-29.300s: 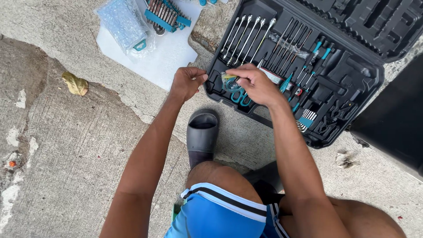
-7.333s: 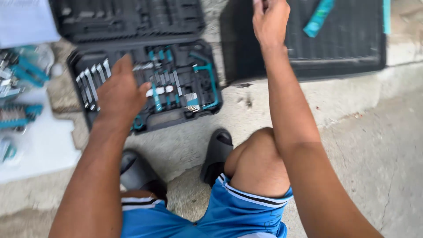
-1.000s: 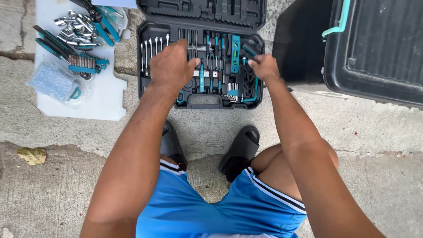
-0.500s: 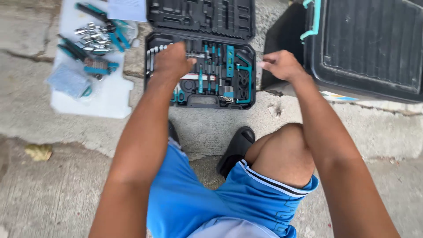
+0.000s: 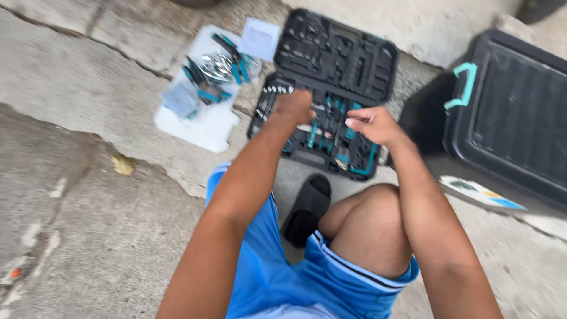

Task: Organizing various hand tools and socket sets into a plastic tool case.

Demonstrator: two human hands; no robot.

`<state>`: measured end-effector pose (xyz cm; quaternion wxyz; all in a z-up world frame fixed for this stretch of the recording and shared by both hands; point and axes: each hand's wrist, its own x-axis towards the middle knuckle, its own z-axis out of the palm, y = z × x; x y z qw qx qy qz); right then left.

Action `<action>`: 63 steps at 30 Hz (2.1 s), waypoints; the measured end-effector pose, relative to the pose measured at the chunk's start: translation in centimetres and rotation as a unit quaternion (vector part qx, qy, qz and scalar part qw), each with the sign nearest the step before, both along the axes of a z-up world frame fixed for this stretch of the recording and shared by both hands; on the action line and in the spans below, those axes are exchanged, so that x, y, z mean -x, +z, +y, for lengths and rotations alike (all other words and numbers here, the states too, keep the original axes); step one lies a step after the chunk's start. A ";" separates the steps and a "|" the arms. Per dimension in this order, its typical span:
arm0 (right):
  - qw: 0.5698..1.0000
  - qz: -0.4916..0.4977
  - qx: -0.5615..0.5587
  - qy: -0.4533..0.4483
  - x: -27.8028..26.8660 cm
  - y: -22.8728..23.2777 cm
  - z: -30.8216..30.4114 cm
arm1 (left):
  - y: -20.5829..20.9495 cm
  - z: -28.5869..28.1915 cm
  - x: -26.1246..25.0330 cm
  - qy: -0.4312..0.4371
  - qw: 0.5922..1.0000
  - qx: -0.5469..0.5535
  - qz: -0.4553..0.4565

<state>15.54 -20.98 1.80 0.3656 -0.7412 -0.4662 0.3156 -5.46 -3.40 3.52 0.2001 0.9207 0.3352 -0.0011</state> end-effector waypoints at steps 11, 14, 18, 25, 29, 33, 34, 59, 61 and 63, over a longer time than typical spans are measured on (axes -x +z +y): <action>0.994 0.002 0.004 0.110 5.2 -1.6 10.8 | 0.2 4.5 4.7 -0.010 0.994 -0.009 0.107; 0.990 -0.070 0.028 0.121 5.7 -1.7 13.9 | -1.7 8.5 6.0 -0.011 0.989 -0.024 0.144; 0.965 -0.214 0.089 0.121 5.7 -0.6 19.1 | -3.6 15.1 5.9 0.058 0.992 0.017 0.112; 0.986 -0.132 0.038 0.090 5.0 -11.8 27.3 | -13.2 22.5 4.0 0.207 0.974 0.081 0.032; 0.994 -0.083 0.006 0.067 7.0 -15.8 30.3 | -17.7 23.5 4.0 0.237 0.967 0.088 -0.013; 0.995 -0.073 0.001 0.063 8.8 -18.6 33.3 | -20.4 24.3 4.8 0.282 0.952 0.090 -0.076; 0.995 -0.074 0.004 0.064 9.0 -19.4 34.3 | -20.6 24.8 5.0 0.282 0.952 0.093 -0.077; 0.970 -0.230 0.077 -0.035 14.6 -19.5 44.2 | -22.6 27.7 6.6 0.477 0.840 0.113 -0.231; 0.969 -0.218 0.106 -0.040 14.4 -20.0 44.3 | -22.5 27.8 6.6 0.480 0.838 0.111 -0.234; 0.976 -0.200 0.068 -0.048 13.9 -21.5 44.4 | -22.3 27.8 6.7 0.477 0.842 0.116 -0.222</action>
